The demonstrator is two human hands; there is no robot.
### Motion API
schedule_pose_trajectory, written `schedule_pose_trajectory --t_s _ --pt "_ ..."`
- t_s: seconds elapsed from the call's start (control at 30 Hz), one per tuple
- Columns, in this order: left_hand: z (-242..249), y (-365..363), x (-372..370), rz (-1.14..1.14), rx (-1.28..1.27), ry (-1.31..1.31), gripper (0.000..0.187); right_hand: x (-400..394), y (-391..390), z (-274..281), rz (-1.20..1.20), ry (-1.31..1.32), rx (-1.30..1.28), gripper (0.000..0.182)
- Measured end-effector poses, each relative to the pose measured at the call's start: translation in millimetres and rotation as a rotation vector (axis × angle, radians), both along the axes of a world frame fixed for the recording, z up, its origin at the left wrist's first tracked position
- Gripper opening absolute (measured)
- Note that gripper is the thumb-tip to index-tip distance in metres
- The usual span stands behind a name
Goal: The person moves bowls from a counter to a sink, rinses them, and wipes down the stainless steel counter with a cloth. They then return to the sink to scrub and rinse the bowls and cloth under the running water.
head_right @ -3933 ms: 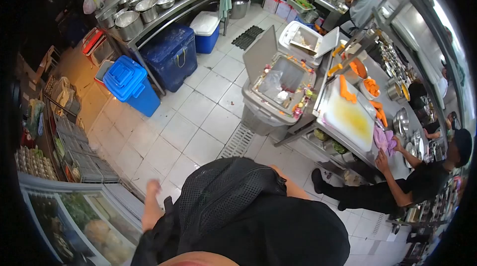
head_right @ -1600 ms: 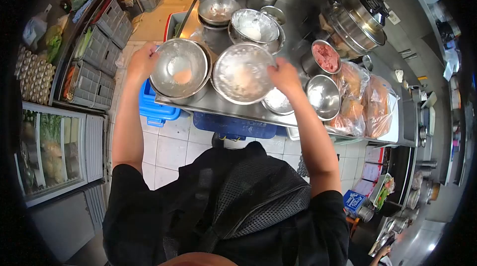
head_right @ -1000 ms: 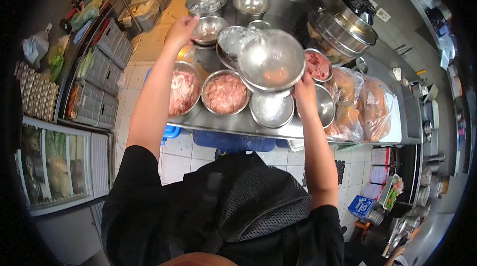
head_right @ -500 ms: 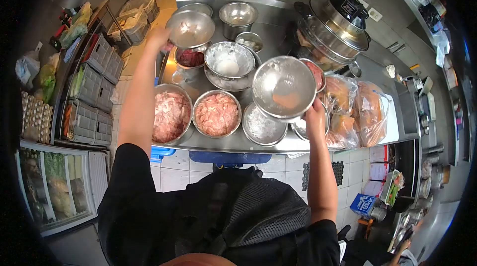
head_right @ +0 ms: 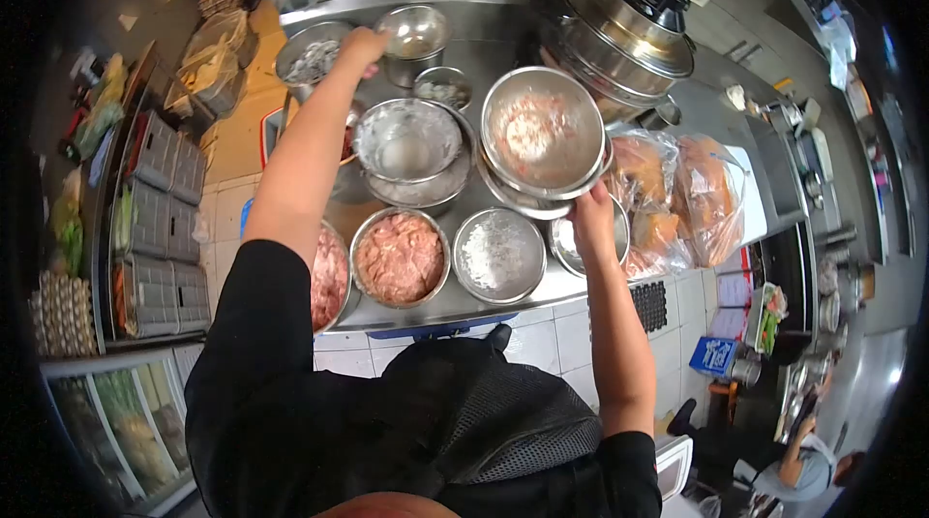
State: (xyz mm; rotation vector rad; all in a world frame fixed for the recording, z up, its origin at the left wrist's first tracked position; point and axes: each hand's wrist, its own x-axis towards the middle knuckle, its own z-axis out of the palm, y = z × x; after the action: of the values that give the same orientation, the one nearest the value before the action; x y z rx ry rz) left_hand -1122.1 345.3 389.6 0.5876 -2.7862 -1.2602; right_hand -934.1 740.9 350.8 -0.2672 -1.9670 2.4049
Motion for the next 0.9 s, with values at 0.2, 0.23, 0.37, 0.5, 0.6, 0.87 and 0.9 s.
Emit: schedule_pose_trajectory --t_s 0.2,0.23,0.37,0.5,0.6,0.87,0.9 --pt "-67.7 -29.9 -89.5 0.015 -0.39 -0.058 0.041 74.0 65.6 -17.9 -0.136 -0.068 0.009 0.029" --pt "-72.5 -32.7 -95.8 0.022 -0.44 -0.124 0.035 83.8 69.8 -17.4 -0.157 -0.045 0.032 0.031" --pt "-22.5 -24.4 -75.7 0.071 0.058 0.031 0.028 98.3 73.6 -9.7 -0.176 -0.05 0.065 0.029" --pt "27.8 -34.2 -79.0 -0.072 0.286 0.251 0.034 74.3 81.3 -26.5 -0.112 -0.034 0.157 0.03" --pt "61.8 -22.6 -57.7 -0.316 0.351 0.327 0.035 37.2 49.1 -18.7 -0.11 -0.001 0.161 0.028" --pt "72.7 74.3 78.4 -0.642 0.364 0.054 0.041 -20.6 -21.5 -4.6 0.126 0.016 0.071 0.029" --pt "68.1 69.3 80.4 -0.597 0.297 0.083 0.045 -14.1 -22.4 -4.2 0.128 0.0 0.044 0.029"
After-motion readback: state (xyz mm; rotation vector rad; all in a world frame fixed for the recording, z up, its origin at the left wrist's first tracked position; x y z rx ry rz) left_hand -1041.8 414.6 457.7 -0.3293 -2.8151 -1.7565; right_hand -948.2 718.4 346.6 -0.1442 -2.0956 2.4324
